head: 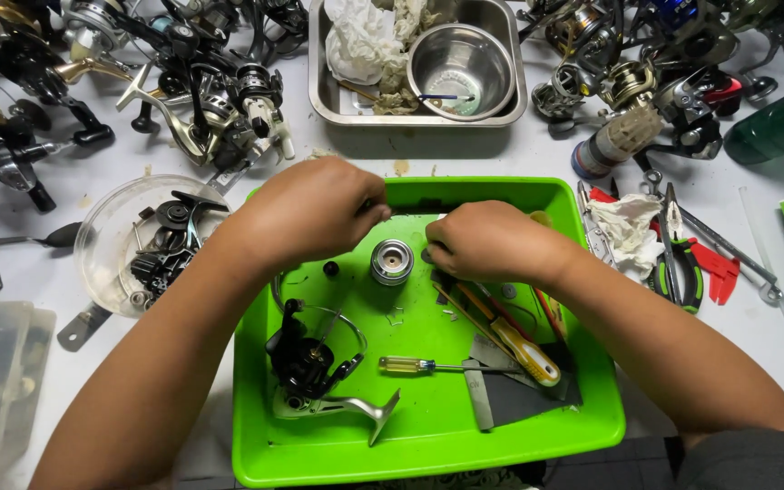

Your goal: Disassembling, cleaning, and maintaining fishing reels at a workbench using a screwdriver and cloth.

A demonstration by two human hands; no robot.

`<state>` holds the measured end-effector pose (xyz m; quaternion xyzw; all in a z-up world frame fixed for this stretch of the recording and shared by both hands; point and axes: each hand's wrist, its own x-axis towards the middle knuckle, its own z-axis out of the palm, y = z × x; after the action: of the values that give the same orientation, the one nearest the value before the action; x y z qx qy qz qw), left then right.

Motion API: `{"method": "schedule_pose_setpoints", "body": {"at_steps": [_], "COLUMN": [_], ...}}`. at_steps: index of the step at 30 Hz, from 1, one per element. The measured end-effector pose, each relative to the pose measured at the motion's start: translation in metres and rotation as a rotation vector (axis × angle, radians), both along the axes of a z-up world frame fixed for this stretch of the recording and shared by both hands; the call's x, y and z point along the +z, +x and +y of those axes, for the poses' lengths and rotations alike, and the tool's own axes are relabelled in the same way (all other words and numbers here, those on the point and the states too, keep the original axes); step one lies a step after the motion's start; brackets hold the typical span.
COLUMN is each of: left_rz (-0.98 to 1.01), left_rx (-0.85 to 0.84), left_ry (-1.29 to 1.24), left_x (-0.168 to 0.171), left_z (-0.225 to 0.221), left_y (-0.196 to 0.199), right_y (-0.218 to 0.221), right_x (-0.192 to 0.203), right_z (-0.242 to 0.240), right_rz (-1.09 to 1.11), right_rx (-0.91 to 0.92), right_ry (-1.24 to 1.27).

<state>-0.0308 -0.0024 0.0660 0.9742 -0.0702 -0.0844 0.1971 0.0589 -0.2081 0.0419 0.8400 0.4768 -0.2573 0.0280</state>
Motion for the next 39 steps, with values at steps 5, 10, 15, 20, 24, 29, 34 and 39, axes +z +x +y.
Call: {"method": "schedule_pose_setpoints", "body": {"at_steps": [5, 10, 15, 20, 24, 29, 34, 39], "left_rz": [0.189, 0.223, 0.264, 0.273, 0.166, 0.002, -0.291, -0.517], "left_rx": [-0.003, 0.017, -0.008, -0.034, -0.036, 0.034, 0.197, 0.252], "left_ry": [0.021, 0.008, 0.158, 0.192, 0.227, 0.192, -0.072, -0.306], "left_x": [-0.010, -0.011, -0.032, -0.048, -0.068, -0.023, 0.029, 0.042], "left_z": [-0.003, 0.000, -0.002, -0.007, -0.006, 0.010, 0.041, 0.083], "left_y": [-0.023, -0.034, -0.045, -0.047, -0.045, -0.048, -0.022, 0.057], "right_y": [0.010, 0.039, 0.095, 0.140, 0.155, 0.183, 0.179, 0.142], "right_x": [0.011, 0.033, 0.028, 0.012, -0.003, -0.034, 0.002, 0.058], "right_z": [0.000, 0.011, 0.044, 0.093, 0.129, 0.148, 0.128, 0.105], "right_rz": [-0.039, -0.084, -0.341, -0.482, -0.631, -0.697, -0.523, 0.101], "right_rx": [-0.011, -0.035, 0.010, 0.024, -0.069, -0.081, -0.145, -0.219], "right_ry": [0.049, 0.250, 0.466, 0.606, 0.543, 0.454, 0.650, 0.820]}}
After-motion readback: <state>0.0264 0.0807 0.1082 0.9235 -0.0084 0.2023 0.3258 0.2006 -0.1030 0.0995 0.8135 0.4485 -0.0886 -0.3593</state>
